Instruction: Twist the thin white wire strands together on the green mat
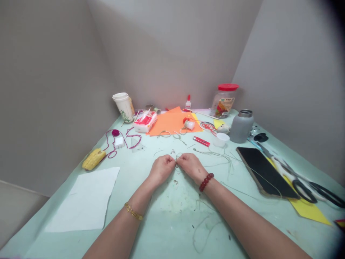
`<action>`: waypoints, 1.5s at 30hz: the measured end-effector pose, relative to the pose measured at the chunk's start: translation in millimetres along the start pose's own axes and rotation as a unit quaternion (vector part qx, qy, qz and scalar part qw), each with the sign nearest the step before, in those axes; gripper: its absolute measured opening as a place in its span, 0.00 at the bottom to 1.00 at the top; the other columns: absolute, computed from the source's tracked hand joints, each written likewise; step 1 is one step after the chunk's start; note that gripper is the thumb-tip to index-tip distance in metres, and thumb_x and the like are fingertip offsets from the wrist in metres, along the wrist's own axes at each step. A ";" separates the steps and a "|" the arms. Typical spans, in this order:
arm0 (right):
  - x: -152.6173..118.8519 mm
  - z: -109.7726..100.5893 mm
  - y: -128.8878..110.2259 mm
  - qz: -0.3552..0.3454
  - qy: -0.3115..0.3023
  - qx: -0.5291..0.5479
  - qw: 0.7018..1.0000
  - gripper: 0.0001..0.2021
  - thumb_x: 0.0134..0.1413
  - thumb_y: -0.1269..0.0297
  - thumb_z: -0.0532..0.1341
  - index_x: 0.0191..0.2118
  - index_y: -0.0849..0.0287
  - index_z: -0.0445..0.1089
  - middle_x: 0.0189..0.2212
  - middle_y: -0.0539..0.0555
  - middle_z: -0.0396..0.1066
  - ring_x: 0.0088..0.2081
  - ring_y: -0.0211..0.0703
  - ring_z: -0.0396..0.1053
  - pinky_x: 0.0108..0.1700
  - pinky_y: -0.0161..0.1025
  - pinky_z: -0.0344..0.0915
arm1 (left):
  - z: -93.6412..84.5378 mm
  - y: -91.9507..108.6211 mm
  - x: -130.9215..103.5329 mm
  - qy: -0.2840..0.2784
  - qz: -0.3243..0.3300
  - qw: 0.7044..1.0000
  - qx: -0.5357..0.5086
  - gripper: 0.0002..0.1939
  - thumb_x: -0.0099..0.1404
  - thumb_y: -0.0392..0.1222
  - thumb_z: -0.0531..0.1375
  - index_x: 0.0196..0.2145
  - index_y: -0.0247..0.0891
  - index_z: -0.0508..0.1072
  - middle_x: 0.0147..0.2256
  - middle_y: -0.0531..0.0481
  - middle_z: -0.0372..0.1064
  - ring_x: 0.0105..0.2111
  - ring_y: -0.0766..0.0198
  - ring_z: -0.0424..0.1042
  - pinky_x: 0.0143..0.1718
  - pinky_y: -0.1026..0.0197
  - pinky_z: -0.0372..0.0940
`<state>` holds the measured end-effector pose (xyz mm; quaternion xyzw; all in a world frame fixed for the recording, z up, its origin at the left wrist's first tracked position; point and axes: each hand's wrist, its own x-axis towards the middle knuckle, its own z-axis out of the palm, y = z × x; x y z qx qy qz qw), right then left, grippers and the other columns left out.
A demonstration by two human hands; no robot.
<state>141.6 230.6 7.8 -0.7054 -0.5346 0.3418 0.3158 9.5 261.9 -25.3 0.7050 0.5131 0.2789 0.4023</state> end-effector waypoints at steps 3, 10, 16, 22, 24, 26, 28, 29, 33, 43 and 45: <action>1.0 1.1 0.2 -0.006 0.000 -0.008 1.000 0.06 0.40 0.69 0.53 0.17 0.61 0.60 0.14 0.46 0.54 0.19 0.31 0.51 0.23 0.31 0.48 | -0.4 1.5 -0.2 -0.008 -0.005 1.000 0.003 0.10 0.55 0.46 0.53 0.26 0.35 0.68 0.20 0.55 0.61 0.20 0.72 0.55 0.20 0.68 0.48; 0.8 3.3 1.4 -0.050 0.037 -0.015 0.998 0.06 0.40 0.69 0.52 0.18 0.61 0.61 0.17 0.47 0.59 0.21 0.32 0.53 0.24 0.30 0.49 | -1.7 5.4 -1.2 -0.017 -0.017 1.000 0.003 0.10 0.55 0.44 0.53 0.25 0.35 0.67 0.20 0.55 0.60 0.20 0.72 0.55 0.20 0.69 0.47; 0.3 4.2 1.2 -0.055 0.045 -0.005 0.997 0.06 0.39 0.70 0.51 0.18 0.61 0.62 0.16 0.47 0.59 0.21 0.33 0.53 0.24 0.30 0.49 | -2.1 5.5 -1.9 -0.011 -0.022 1.000 0.005 0.11 0.54 0.45 0.53 0.24 0.35 0.68 0.20 0.55 0.61 0.20 0.71 0.55 0.21 0.68 0.48; -0.1 3.2 0.7 -0.054 0.041 -0.001 0.998 0.06 0.39 0.70 0.52 0.18 0.61 0.61 0.16 0.47 0.58 0.21 0.32 0.52 0.24 0.31 0.49 | -3.0 6.6 -1.0 -0.021 -0.014 1.000 -0.002 0.10 0.54 0.45 0.53 0.24 0.35 0.67 0.20 0.55 0.60 0.20 0.72 0.55 0.21 0.68 0.49; -0.2 2.6 1.0 -0.050 0.037 0.005 0.998 0.06 0.39 0.69 0.52 0.18 0.61 0.61 0.16 0.46 0.58 0.20 0.32 0.52 0.24 0.31 0.49 | -4.7 8.7 -0.8 -0.028 -0.015 0.999 -0.004 0.10 0.54 0.45 0.53 0.23 0.35 0.67 0.19 0.56 0.58 0.20 0.72 0.54 0.21 0.68 0.48; -0.1 2.2 1.6 -0.045 0.030 0.012 0.998 0.06 0.39 0.69 0.52 0.18 0.61 0.61 0.16 0.46 0.57 0.20 0.32 0.52 0.24 0.31 0.50 | -6.8 11.4 -0.9 -0.035 -0.020 0.999 -0.005 0.11 0.54 0.45 0.53 0.23 0.34 0.67 0.19 0.56 0.57 0.19 0.72 0.52 0.20 0.68 0.47; 0.6 2.3 2.4 -0.040 0.022 0.016 0.999 0.06 0.40 0.68 0.52 0.19 0.61 0.62 0.15 0.46 0.57 0.20 0.32 0.52 0.24 0.30 0.50 | -8.5 13.6 -1.2 -0.041 -0.029 0.999 -0.009 0.12 0.54 0.44 0.51 0.23 0.34 0.68 0.18 0.56 0.57 0.19 0.72 0.52 0.20 0.68 0.47; 1.1 2.5 2.9 -0.038 0.020 0.016 0.999 0.06 0.41 0.67 0.52 0.19 0.61 0.63 0.15 0.46 0.57 0.19 0.32 0.52 0.24 0.30 0.50 | -9.0 14.2 -1.3 -0.043 -0.033 0.998 -0.013 0.12 0.54 0.44 0.51 0.24 0.33 0.69 0.19 0.56 0.58 0.19 0.72 0.52 0.20 0.68 0.47; 2.9 2.4 4.1 -0.032 0.017 0.008 0.999 0.07 0.41 0.67 0.53 0.20 0.62 0.64 0.16 0.47 0.59 0.19 0.32 0.53 0.23 0.30 0.49 | -7.9 12.4 -1.4 -0.044 -0.052 0.997 -0.030 0.09 0.52 0.41 0.53 0.26 0.34 0.68 0.18 0.56 0.57 0.18 0.73 0.52 0.19 0.68 0.47; -4.5 -5.7 6.8 -0.064 -0.018 0.010 0.998 0.05 0.40 0.66 0.54 0.22 0.61 0.63 0.18 0.47 0.61 0.21 0.32 0.55 0.22 0.30 0.49 | -10.0 11.0 -3.8 -0.049 -0.035 0.996 -0.065 0.07 0.51 0.41 0.54 0.26 0.34 0.66 0.19 0.56 0.58 0.19 0.73 0.52 0.21 0.69 0.49; -5.6 -4.7 8.2 -0.078 -0.019 0.016 0.997 0.05 0.41 0.67 0.53 0.22 0.61 0.64 0.18 0.47 0.61 0.21 0.32 0.55 0.22 0.29 0.49 | -10.3 12.2 -5.0 -0.045 -0.033 0.997 -0.061 0.08 0.51 0.42 0.54 0.25 0.34 0.66 0.20 0.56 0.58 0.19 0.73 0.52 0.21 0.69 0.50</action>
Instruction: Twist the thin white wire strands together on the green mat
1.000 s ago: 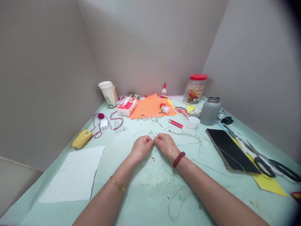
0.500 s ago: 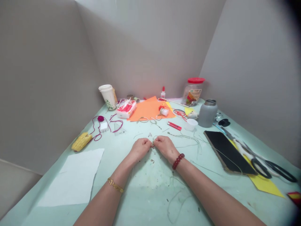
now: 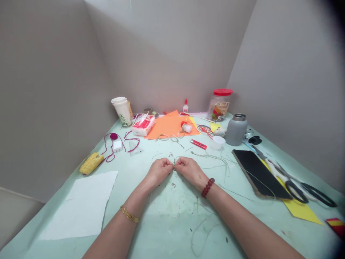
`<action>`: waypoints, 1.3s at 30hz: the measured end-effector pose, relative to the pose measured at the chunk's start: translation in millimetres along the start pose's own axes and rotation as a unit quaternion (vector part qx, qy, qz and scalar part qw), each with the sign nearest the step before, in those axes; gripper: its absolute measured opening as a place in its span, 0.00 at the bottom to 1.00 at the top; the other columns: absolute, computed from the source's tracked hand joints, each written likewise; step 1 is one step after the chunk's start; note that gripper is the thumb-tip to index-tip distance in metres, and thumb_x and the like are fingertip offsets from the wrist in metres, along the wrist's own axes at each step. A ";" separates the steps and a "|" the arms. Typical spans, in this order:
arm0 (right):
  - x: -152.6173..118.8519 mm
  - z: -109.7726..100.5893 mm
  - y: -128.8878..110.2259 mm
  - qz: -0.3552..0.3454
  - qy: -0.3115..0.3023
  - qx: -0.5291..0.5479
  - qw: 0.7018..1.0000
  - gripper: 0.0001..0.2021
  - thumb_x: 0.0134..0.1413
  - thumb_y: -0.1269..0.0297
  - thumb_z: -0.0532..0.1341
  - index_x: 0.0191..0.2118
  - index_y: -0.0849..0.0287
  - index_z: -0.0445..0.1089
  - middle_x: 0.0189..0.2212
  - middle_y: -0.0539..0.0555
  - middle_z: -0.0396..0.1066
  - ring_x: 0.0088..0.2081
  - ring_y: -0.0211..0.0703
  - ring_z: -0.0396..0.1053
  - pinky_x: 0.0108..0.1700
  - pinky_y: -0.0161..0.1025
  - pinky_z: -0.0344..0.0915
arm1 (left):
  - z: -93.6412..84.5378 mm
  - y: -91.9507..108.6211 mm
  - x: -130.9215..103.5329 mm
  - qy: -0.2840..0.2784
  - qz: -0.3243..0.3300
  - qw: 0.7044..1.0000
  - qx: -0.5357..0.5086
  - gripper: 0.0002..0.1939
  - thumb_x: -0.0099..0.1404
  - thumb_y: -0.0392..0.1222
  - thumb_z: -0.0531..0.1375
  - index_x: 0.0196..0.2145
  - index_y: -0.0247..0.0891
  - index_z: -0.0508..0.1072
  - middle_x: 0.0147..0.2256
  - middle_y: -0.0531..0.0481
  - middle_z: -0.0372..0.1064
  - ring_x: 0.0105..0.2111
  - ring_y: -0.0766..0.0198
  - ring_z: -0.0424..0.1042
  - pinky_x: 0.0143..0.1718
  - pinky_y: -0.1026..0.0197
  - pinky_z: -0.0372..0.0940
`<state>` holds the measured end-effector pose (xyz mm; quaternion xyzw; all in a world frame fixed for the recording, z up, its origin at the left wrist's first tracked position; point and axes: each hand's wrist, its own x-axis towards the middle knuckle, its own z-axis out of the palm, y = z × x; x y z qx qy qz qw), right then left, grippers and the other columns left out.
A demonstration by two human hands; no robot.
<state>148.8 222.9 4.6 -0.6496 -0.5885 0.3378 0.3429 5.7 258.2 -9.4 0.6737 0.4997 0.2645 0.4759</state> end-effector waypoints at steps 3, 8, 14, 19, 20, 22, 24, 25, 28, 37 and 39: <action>-1.2 0.5 -0.2 -0.007 -0.004 0.011 1.000 0.06 0.42 0.67 0.53 0.22 0.61 0.65 0.17 0.47 0.60 0.21 0.32 0.54 0.23 0.29 0.49 | 1.1 -0.4 -0.9 0.015 0.009 1.000 0.005 0.08 0.52 0.43 0.54 0.25 0.35 0.66 0.20 0.57 0.58 0.19 0.73 0.53 0.20 0.69 0.48; -1.2 0.4 -3.4 0.000 0.009 -0.008 1.000 0.06 0.43 0.69 0.53 0.22 0.62 0.65 0.18 0.47 0.62 0.22 0.33 0.56 0.25 0.29 0.51 | 1.7 -1.0 -1.0 0.025 0.015 1.000 0.000 0.10 0.52 0.45 0.54 0.26 0.35 0.67 0.19 0.57 0.59 0.19 0.72 0.53 0.21 0.69 0.48; -23.0 -6.8 -8.4 -0.029 0.067 -0.107 0.992 0.09 0.46 0.72 0.52 0.23 0.62 0.68 0.21 0.50 0.68 0.25 0.34 0.60 0.28 0.29 0.52 | -2.9 3.9 -1.1 0.015 0.023 0.999 0.039 0.14 0.51 0.50 0.55 0.25 0.34 0.68 0.20 0.55 0.61 0.21 0.69 0.58 0.24 0.68 0.51; -97.1 -39.4 -32.8 -0.037 -0.010 -0.206 0.978 0.11 0.46 0.73 0.52 0.23 0.60 0.70 0.21 0.50 0.69 0.24 0.34 0.61 0.27 0.30 0.52 | -5.8 4.0 0.2 0.024 0.022 0.996 0.082 0.14 0.51 0.51 0.55 0.24 0.36 0.68 0.19 0.56 0.60 0.22 0.68 0.58 0.24 0.68 0.51; -114.6 -48.4 -38.5 -0.049 -0.069 -0.192 0.978 0.10 0.46 0.73 0.53 0.23 0.59 0.71 0.20 0.49 0.69 0.23 0.33 0.61 0.27 0.29 0.53 | -6.0 4.1 -0.3 0.023 0.021 0.996 0.087 0.14 0.51 0.51 0.55 0.24 0.36 0.68 0.19 0.56 0.60 0.22 0.68 0.58 0.24 0.68 0.51; -143.6 -67.8 -46.7 -0.090 -0.235 -0.111 0.962 0.10 0.48 0.71 0.54 0.27 0.58 0.72 0.21 0.47 0.69 0.24 0.31 0.62 0.27 0.26 0.55 | -5.9 4.9 -1.8 0.023 0.015 0.995 0.097 0.14 0.52 0.51 0.54 0.25 0.36 0.68 0.20 0.56 0.60 0.22 0.68 0.58 0.24 0.68 0.51; -158.4 -88.0 -47.8 -0.114 -0.326 -0.050 0.937 0.10 0.51 0.67 0.55 0.30 0.58 0.74 0.25 0.46 0.70 0.26 0.30 0.64 0.29 0.24 0.56 | -5.5 6.4 -3.2 0.022 0.010 0.994 0.104 0.14 0.53 0.51 0.54 0.26 0.36 0.68 0.20 0.56 0.61 0.22 0.68 0.58 0.25 0.68 0.51; -159.4 -98.0 -45.0 -0.110 -0.327 -0.037 0.938 0.10 0.51 0.66 0.55 0.32 0.58 0.74 0.27 0.47 0.71 0.28 0.31 0.65 0.31 0.24 0.57 | -5.3 7.2 -3.8 0.022 0.010 0.994 0.105 0.14 0.53 0.51 0.54 0.26 0.36 0.68 0.21 0.56 0.61 0.22 0.68 0.59 0.25 0.68 0.51; -140.9 -126.3 -23.0 -0.020 -0.116 -0.089 0.989 0.11 0.51 0.63 0.54 0.35 0.58 0.73 0.31 0.50 0.72 0.30 0.35 0.66 0.33 0.29 0.58 | -4.7 9.9 -4.8 0.025 0.010 0.994 0.106 0.14 0.53 0.51 0.53 0.25 0.37 0.68 0.20 0.56 0.62 0.23 0.68 0.59 0.25 0.67 0.52; -75.5 -153.9 58.5 0.208 0.256 -0.427 0.842 0.28 0.45 0.43 0.53 0.43 0.64 0.66 0.39 0.65 0.67 0.44 0.59 0.61 0.41 0.48 0.54 | -3.0 7.4 -3.6 0.035 0.015 0.994 0.106 0.14 0.53 0.51 0.53 0.25 0.36 0.68 0.20 0.55 0.62 0.23 0.67 0.59 0.25 0.67 0.52; -72.9 -151.5 61.9 0.210 0.247 -0.431 0.842 0.30 0.44 0.41 0.53 0.43 0.62 0.65 0.40 0.65 0.67 0.45 0.59 0.60 0.42 0.49 0.53 | -3.0 7.2 -3.6 0.033 0.012 0.993 0.109 0.14 0.53 0.50 0.53 0.25 0.37 0.67 0.21 0.56 0.62 0.23 0.67 0.59 0.26 0.67 0.52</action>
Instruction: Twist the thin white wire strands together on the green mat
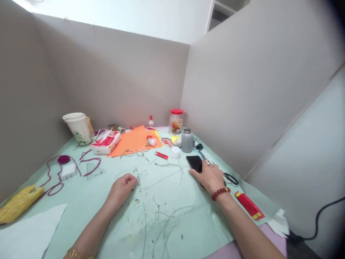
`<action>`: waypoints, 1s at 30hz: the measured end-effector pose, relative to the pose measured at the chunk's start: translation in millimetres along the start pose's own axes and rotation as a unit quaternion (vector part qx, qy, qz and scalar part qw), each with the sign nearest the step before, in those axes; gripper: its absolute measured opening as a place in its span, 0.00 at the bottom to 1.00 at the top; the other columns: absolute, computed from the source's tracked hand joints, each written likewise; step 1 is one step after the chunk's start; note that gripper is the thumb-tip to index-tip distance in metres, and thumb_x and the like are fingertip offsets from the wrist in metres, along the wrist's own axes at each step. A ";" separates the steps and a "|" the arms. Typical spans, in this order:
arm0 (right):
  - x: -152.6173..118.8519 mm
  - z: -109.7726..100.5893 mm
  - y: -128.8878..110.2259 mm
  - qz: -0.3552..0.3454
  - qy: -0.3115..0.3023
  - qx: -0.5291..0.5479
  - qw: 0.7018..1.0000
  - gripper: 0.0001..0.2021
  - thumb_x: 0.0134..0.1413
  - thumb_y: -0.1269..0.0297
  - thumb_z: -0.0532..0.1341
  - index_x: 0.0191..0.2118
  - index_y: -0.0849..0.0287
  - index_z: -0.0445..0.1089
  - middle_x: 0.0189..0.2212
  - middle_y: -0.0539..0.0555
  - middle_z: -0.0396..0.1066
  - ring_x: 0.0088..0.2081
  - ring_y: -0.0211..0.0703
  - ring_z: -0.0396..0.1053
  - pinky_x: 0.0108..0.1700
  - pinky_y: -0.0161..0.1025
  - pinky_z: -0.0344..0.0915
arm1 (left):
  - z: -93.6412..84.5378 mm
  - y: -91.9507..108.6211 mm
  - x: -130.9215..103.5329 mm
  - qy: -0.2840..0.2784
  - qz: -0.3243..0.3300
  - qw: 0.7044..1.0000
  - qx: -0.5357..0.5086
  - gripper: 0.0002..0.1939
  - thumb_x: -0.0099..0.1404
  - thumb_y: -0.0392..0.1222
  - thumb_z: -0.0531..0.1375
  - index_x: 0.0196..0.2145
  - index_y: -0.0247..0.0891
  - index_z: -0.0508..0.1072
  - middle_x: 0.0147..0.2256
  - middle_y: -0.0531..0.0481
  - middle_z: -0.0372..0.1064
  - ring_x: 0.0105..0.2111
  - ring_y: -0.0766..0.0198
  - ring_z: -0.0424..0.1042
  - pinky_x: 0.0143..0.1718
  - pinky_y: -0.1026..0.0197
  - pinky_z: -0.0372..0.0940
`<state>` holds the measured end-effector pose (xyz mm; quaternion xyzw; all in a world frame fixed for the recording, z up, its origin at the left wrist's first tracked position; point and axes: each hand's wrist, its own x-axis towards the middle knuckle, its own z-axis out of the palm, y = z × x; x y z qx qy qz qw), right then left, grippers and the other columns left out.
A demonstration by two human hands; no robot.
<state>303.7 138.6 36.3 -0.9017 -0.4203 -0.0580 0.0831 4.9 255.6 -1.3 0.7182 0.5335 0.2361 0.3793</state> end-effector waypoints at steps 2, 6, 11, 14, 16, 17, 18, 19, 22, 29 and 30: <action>1.3 1.5 -0.8 0.001 -0.006 -0.001 1.000 0.30 0.43 0.40 0.53 0.43 0.62 0.65 0.41 0.65 0.66 0.46 0.59 0.60 0.42 0.49 0.53 | -0.1 0.2 0.1 -0.001 -0.002 1.000 0.002 0.13 0.54 0.50 0.53 0.25 0.37 0.67 0.21 0.56 0.62 0.23 0.67 0.59 0.26 0.67 0.52; 5.8 2.1 -0.2 0.004 -0.009 0.006 1.000 0.29 0.42 0.42 0.54 0.43 0.62 0.65 0.41 0.65 0.66 0.46 0.59 0.60 0.41 0.47 0.54 | 0.1 -0.8 0.9 -0.001 0.000 1.000 0.000 0.13 0.53 0.50 0.53 0.25 0.37 0.67 0.20 0.56 0.61 0.22 0.67 0.58 0.25 0.67 0.51; 8.1 4.7 -2.6 0.006 -0.001 0.007 1.000 0.26 0.42 0.46 0.54 0.43 0.63 0.64 0.39 0.65 0.66 0.45 0.58 0.60 0.40 0.45 0.54 | 0.3 -3.2 0.9 0.001 0.005 1.000 -0.002 0.13 0.53 0.50 0.53 0.25 0.37 0.68 0.20 0.55 0.62 0.22 0.67 0.58 0.25 0.67 0.52; 8.5 6.2 -3.0 0.005 0.008 0.010 1.000 0.25 0.43 0.49 0.55 0.43 0.63 0.64 0.40 0.65 0.65 0.45 0.57 0.60 0.41 0.45 0.54 | 0.1 -2.7 0.3 0.003 0.007 1.000 -0.001 0.13 0.53 0.50 0.53 0.25 0.37 0.67 0.20 0.55 0.61 0.23 0.67 0.58 0.25 0.67 0.52; 8.4 5.0 -1.4 0.005 0.004 0.014 1.000 0.24 0.43 0.49 0.55 0.43 0.63 0.64 0.40 0.65 0.65 0.45 0.57 0.60 0.41 0.45 0.53 | -0.2 -1.6 -0.1 0.002 0.006 1.000 0.002 0.13 0.54 0.50 0.53 0.25 0.37 0.67 0.20 0.55 0.61 0.23 0.67 0.59 0.25 0.66 0.52; 7.7 3.4 -0.9 0.005 0.000 0.017 1.000 0.25 0.43 0.49 0.56 0.44 0.63 0.64 0.40 0.64 0.65 0.45 0.57 0.60 0.41 0.46 0.53 | -0.4 -0.8 -0.3 0.002 0.005 1.000 0.005 0.13 0.54 0.49 0.53 0.25 0.37 0.67 0.20 0.55 0.61 0.23 0.67 0.59 0.25 0.66 0.52; 6.2 1.0 -1.3 0.005 -0.001 0.020 1.000 0.27 0.43 0.47 0.56 0.46 0.62 0.63 0.41 0.64 0.65 0.45 0.58 0.59 0.42 0.47 0.53 | -0.6 0.0 -0.6 0.002 0.004 1.000 0.007 0.13 0.54 0.49 0.53 0.25 0.37 0.67 0.20 0.55 0.62 0.23 0.67 0.59 0.26 0.66 0.52; 3.5 -1.8 -3.4 0.001 0.005 0.024 1.000 0.30 0.42 0.46 0.57 0.48 0.62 0.62 0.42 0.64 0.65 0.46 0.59 0.59 0.42 0.47 0.52 | -0.7 0.8 -0.9 0.003 0.002 1.000 0.009 0.13 0.54 0.49 0.53 0.25 0.37 0.67 0.21 0.55 0.62 0.23 0.67 0.59 0.26 0.66 0.52; -12.7 -9.9 -25.5 -0.066 0.047 0.054 0.995 0.35 0.42 0.44 0.58 0.54 0.61 0.58 0.45 0.65 0.63 0.47 0.59 0.57 0.44 0.48 0.51 | -0.9 2.6 -1.7 0.006 0.001 1.000 0.014 0.13 0.54 0.49 0.53 0.25 0.37 0.67 0.20 0.55 0.62 0.23 0.67 0.59 0.26 0.66 0.52; -62.2 8.1 -140.0 -0.340 -0.029 0.193 0.920 0.13 0.52 0.55 0.56 0.38 0.58 0.69 0.36 0.57 0.68 0.42 0.47 0.59 0.43 0.41 0.52 | 0.5 -2.3 1.3 0.002 0.015 1.000 -0.006 0.13 0.53 0.49 0.53 0.24 0.37 0.67 0.20 0.56 0.60 0.23 0.67 0.58 0.26 0.67 0.52; -64.4 13.4 -152.0 -0.348 -0.040 0.199 0.915 0.14 0.51 0.54 0.56 0.37 0.59 0.69 0.35 0.57 0.68 0.41 0.47 0.59 0.42 0.41 0.52 | 0.7 -3.4 2.5 0.000 0.017 1.000 -0.015 0.13 0.53 0.49 0.53 0.23 0.36 0.66 0.20 0.56 0.60 0.23 0.67 0.58 0.25 0.67 0.52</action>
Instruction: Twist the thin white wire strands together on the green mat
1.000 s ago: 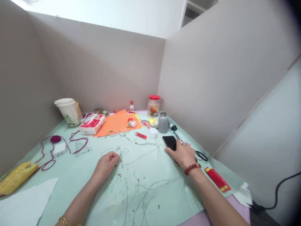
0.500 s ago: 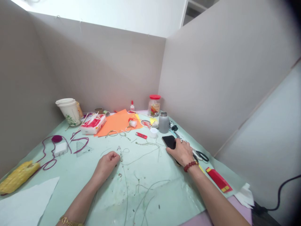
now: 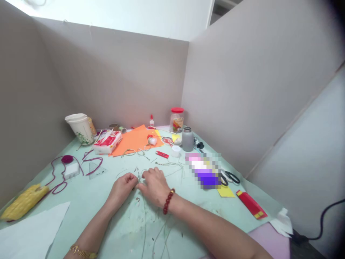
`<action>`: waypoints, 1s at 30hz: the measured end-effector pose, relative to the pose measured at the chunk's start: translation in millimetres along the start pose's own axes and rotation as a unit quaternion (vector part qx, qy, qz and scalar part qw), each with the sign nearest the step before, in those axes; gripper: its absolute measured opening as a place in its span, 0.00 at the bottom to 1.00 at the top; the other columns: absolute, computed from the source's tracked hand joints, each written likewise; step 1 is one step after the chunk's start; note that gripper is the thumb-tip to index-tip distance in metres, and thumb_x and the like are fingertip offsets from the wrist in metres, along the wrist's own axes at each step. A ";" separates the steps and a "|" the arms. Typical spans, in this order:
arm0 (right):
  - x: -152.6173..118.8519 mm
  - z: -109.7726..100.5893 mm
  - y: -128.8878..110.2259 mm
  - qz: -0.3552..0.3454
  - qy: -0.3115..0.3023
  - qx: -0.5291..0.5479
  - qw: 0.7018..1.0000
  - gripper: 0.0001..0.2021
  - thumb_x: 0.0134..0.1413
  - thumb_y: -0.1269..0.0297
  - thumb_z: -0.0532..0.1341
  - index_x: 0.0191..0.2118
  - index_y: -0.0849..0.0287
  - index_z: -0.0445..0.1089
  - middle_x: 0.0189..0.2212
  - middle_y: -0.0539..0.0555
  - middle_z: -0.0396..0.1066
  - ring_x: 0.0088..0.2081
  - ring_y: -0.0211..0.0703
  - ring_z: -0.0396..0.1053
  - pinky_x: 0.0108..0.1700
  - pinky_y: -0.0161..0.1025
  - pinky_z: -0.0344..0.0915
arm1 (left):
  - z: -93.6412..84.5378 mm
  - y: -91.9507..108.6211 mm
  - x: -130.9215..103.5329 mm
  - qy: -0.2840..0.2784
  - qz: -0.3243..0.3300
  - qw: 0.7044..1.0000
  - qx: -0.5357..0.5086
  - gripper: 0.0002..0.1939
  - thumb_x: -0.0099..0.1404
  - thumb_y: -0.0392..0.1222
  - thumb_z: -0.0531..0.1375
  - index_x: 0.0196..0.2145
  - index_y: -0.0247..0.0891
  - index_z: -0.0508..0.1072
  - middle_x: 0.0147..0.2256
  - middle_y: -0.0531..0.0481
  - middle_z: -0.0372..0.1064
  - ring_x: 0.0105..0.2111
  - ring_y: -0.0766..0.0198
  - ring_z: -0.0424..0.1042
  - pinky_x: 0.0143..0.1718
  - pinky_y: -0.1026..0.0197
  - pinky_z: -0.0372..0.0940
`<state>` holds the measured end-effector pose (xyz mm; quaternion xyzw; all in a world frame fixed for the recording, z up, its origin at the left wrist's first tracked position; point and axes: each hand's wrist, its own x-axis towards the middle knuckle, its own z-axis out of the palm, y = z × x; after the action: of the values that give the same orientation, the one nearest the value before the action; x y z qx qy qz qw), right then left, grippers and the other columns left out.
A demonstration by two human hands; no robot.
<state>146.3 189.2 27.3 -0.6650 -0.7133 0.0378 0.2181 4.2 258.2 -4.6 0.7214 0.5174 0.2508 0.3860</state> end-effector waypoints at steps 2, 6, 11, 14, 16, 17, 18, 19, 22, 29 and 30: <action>9.0 13.5 -6.8 -0.004 -0.014 0.015 1.000 0.14 0.51 0.53 0.56 0.34 0.60 0.69 0.33 0.57 0.68 0.39 0.46 0.60 0.40 0.40 0.53 | 0.3 -1.7 2.2 -0.003 -0.001 1.000 -0.020 0.14 0.53 0.50 0.53 0.23 0.36 0.66 0.19 0.55 0.60 0.23 0.67 0.58 0.25 0.67 0.52; 15.7 23.5 -1.6 0.015 -0.028 0.047 0.998 0.13 0.48 0.54 0.58 0.30 0.60 0.68 0.30 0.55 0.68 0.35 0.44 0.60 0.35 0.37 0.52 | 1.0 -2.6 4.0 -0.018 -0.010 0.999 -0.042 0.14 0.52 0.50 0.54 0.25 0.35 0.67 0.21 0.55 0.62 0.23 0.67 0.58 0.25 0.67 0.53; 15.0 27.6 3.9 0.034 -0.022 0.069 0.997 0.06 0.48 0.67 0.56 0.25 0.59 0.66 0.26 0.52 0.68 0.32 0.40 0.60 0.33 0.36 0.49 | 1.4 -1.7 2.7 -0.016 -0.012 0.999 -0.040 0.13 0.52 0.50 0.54 0.24 0.36 0.67 0.20 0.55 0.62 0.23 0.67 0.58 0.26 0.67 0.53; 14.3 26.3 3.8 0.035 -0.014 0.098 0.995 0.05 0.47 0.71 0.54 0.24 0.59 0.64 0.25 0.51 0.67 0.31 0.38 0.59 0.32 0.35 0.50 | 1.5 -2.2 2.0 -0.007 -0.008 0.999 -0.038 0.13 0.52 0.50 0.54 0.24 0.36 0.67 0.20 0.55 0.61 0.23 0.68 0.58 0.26 0.67 0.53; 13.6 22.8 3.7 0.036 -0.006 0.130 0.991 0.04 0.45 0.72 0.54 0.24 0.60 0.62 0.25 0.50 0.66 0.30 0.37 0.59 0.32 0.34 0.50 | 1.6 -2.7 1.6 -0.004 -0.003 0.999 -0.036 0.13 0.52 0.49 0.54 0.24 0.36 0.67 0.21 0.55 0.60 0.23 0.68 0.58 0.25 0.67 0.53; 13.2 20.5 3.4 0.039 -0.003 0.149 0.988 0.04 0.45 0.73 0.54 0.23 0.60 0.61 0.25 0.50 0.66 0.30 0.37 0.58 0.31 0.33 0.50 | 1.7 -2.8 1.4 -0.003 -0.001 0.999 -0.034 0.13 0.53 0.49 0.54 0.24 0.36 0.67 0.21 0.55 0.60 0.23 0.68 0.58 0.25 0.67 0.53; 12.9 17.9 3.0 0.044 -0.004 0.170 0.984 0.04 0.44 0.73 0.54 0.23 0.60 0.61 0.25 0.50 0.65 0.29 0.36 0.58 0.31 0.33 0.50 | 1.7 -2.8 1.1 -0.003 0.000 0.999 -0.032 0.12 0.53 0.49 0.54 0.24 0.36 0.66 0.21 0.56 0.60 0.23 0.68 0.58 0.25 0.67 0.52; 12.7 15.0 2.3 0.053 -0.007 0.191 0.980 0.04 0.44 0.73 0.53 0.23 0.60 0.60 0.24 0.49 0.64 0.28 0.35 0.57 0.30 0.32 0.50 | 1.6 -2.5 0.8 -0.003 0.000 1.000 -0.030 0.12 0.53 0.49 0.54 0.24 0.36 0.66 0.21 0.56 0.60 0.23 0.68 0.57 0.25 0.67 0.52; 12.6 6.2 -1.2 0.089 -0.019 0.259 0.962 0.04 0.44 0.71 0.53 0.22 0.59 0.58 0.21 0.48 0.62 0.25 0.34 0.56 0.27 0.31 0.50 | 1.0 -0.1 -0.5 -0.004 -0.008 1.000 -0.025 0.12 0.53 0.49 0.54 0.24 0.36 0.66 0.20 0.56 0.60 0.22 0.68 0.57 0.24 0.68 0.51; 11.9 1.2 -5.6 0.185 -0.070 0.451 0.870 0.02 0.46 0.67 0.51 0.26 0.58 0.57 0.16 0.43 0.54 0.18 0.31 0.52 0.22 0.29 0.50 | -0.9 6.4 -3.0 -0.003 -0.009 1.000 -0.003 0.11 0.53 0.48 0.53 0.24 0.36 0.66 0.19 0.57 0.58 0.22 0.69 0.55 0.23 0.68 0.50; 11.3 1.6 -4.6 0.193 -0.064 0.442 0.874 0.03 0.45 0.67 0.53 0.25 0.58 0.57 0.16 0.43 0.54 0.19 0.31 0.51 0.22 0.29 0.50 | -0.9 6.3 -3.1 -0.003 -0.009 1.000 -0.004 0.11 0.53 0.47 0.53 0.24 0.36 0.66 0.19 0.57 0.58 0.22 0.69 0.55 0.23 0.68 0.50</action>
<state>141.1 200.0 30.4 -0.6196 -0.4923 0.4333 0.4312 6.0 254.6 1.2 0.7160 0.5214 0.2470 0.3930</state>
